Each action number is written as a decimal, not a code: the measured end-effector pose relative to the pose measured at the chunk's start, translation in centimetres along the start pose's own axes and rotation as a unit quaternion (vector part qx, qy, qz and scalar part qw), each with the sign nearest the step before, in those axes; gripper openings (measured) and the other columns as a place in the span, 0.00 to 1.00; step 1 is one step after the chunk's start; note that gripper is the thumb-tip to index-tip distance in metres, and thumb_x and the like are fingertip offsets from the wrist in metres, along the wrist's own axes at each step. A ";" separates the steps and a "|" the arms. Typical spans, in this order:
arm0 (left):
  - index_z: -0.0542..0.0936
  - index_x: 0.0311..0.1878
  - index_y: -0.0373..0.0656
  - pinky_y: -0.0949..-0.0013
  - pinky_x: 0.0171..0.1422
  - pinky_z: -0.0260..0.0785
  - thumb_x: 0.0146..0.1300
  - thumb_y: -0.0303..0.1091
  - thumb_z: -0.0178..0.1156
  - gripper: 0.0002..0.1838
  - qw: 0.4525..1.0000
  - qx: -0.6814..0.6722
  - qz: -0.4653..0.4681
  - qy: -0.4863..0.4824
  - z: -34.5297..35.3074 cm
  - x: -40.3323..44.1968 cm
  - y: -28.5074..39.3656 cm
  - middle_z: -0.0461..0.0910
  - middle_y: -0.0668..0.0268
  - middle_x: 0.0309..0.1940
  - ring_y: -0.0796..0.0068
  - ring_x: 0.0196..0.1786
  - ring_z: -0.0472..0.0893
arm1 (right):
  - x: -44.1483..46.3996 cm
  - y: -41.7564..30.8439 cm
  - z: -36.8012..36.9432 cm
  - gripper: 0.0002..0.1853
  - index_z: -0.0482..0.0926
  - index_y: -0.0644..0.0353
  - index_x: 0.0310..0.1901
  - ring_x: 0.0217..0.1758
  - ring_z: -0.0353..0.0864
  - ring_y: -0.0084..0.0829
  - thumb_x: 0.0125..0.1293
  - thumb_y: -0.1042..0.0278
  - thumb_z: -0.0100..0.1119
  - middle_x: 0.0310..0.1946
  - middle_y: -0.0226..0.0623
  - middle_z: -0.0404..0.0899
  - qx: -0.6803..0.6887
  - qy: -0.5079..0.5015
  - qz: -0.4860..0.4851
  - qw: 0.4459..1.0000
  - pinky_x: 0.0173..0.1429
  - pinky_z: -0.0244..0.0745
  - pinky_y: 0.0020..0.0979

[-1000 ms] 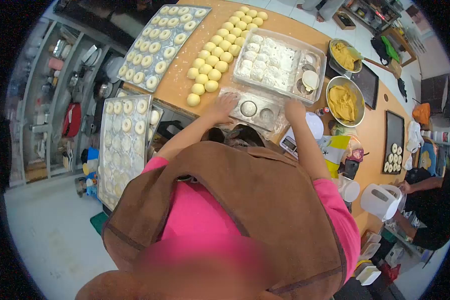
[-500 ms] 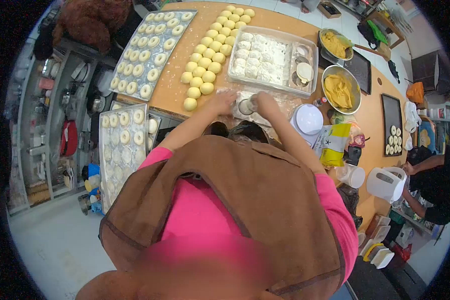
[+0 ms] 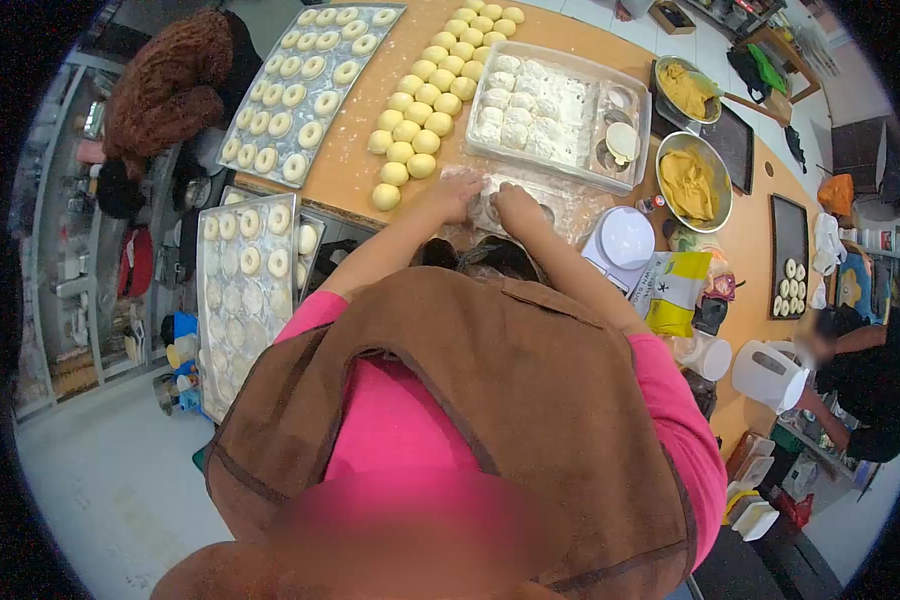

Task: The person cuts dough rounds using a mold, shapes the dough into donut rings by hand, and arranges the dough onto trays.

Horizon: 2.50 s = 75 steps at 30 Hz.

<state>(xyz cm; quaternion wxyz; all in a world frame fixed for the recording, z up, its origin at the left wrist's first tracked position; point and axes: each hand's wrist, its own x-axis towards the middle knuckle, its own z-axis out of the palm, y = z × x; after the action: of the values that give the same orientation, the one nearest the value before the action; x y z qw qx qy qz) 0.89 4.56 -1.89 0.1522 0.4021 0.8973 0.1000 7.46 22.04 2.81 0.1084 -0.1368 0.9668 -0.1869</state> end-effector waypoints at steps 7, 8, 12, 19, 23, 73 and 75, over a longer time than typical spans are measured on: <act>0.63 0.67 0.50 0.58 0.70 0.57 0.45 0.39 0.70 0.43 0.999 0.016 -0.014 -0.042 -1.3 -0.2 0.7 0.59 0.64 0.69 0.59 0.71 0.58 | 0.2 0.7 1.1 0.07 0.79 0.63 0.32 0.43 0.78 0.50 0.50 0.82 0.54 0.38 0.50 0.75 -0.014 0.016 -0.018 1.000 0.48 0.75 0.42; 0.63 0.68 0.50 0.58 0.70 0.57 0.43 0.40 0.72 0.46 0.998 0.015 -0.017 -0.050 -1.4 -0.1 0.8 0.59 0.64 0.69 0.59 0.72 0.58 | 0.3 0.8 1.3 0.08 0.79 0.62 0.33 0.43 0.78 0.50 0.50 0.82 0.54 0.37 0.50 0.75 -0.020 0.019 -0.023 0.999 0.48 0.75 0.42; 0.61 0.69 0.51 0.57 0.71 0.57 0.39 0.41 0.74 0.49 0.999 0.005 -0.014 -0.033 -1.4 -0.4 0.9 0.58 0.65 0.70 0.59 0.72 0.57 | 0.8 1.7 1.7 0.08 0.80 0.61 0.34 0.41 0.78 0.50 0.50 0.79 0.55 0.36 0.51 0.75 -0.028 0.010 -0.016 0.999 0.47 0.74 0.42; 0.61 0.69 0.48 0.56 0.71 0.55 0.44 0.41 0.72 0.46 0.996 0.005 -0.021 -0.084 -2.5 -0.4 1.3 0.54 0.65 0.72 0.60 0.73 0.54 | 1.1 2.9 -2.1 0.06 0.80 0.62 0.31 0.42 0.77 0.52 0.50 0.74 0.56 0.36 0.52 0.76 0.058 0.064 -0.002 0.996 0.48 0.72 0.45; 0.60 0.69 0.47 0.56 0.72 0.54 0.45 0.40 0.71 0.46 1.000 -0.011 -0.023 -0.016 2.4 1.2 -1.2 0.53 0.66 0.72 0.61 0.73 0.54 | 0.9 1.5 -1.4 0.06 0.79 0.62 0.31 0.42 0.77 0.51 0.50 0.75 0.55 0.36 0.51 0.76 0.014 0.025 -0.012 1.000 0.47 0.73 0.44; 0.80 0.46 0.54 0.52 0.66 0.57 0.51 0.36 0.60 0.16 0.980 0.048 -0.062 0.182 0.3 -3.7 2.9 0.68 0.65 0.61 0.61 0.64 0.65 | 1.6 1.6 1.0 0.06 0.80 0.64 0.30 0.38 0.79 0.51 0.50 0.78 0.54 0.33 0.52 0.76 -0.047 0.000 -0.116 0.992 0.44 0.75 0.45; 0.81 0.46 0.52 0.51 0.71 0.52 0.50 0.36 0.61 0.17 0.982 0.003 -0.082 0.171 -0.3 -3.7 3.2 0.67 0.63 0.63 0.59 0.68 0.62 | 1.5 1.6 1.0 0.06 0.80 0.64 0.30 0.38 0.79 0.51 0.51 0.77 0.54 0.33 0.51 0.76 -0.049 -0.001 -0.116 0.992 0.44 0.75 0.45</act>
<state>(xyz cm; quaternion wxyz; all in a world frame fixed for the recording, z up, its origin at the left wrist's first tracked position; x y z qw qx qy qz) 5.29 3.87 0.03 0.0033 0.3050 0.9401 0.1522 5.94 22.70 1.04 0.0797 -0.2536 0.9523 -0.1502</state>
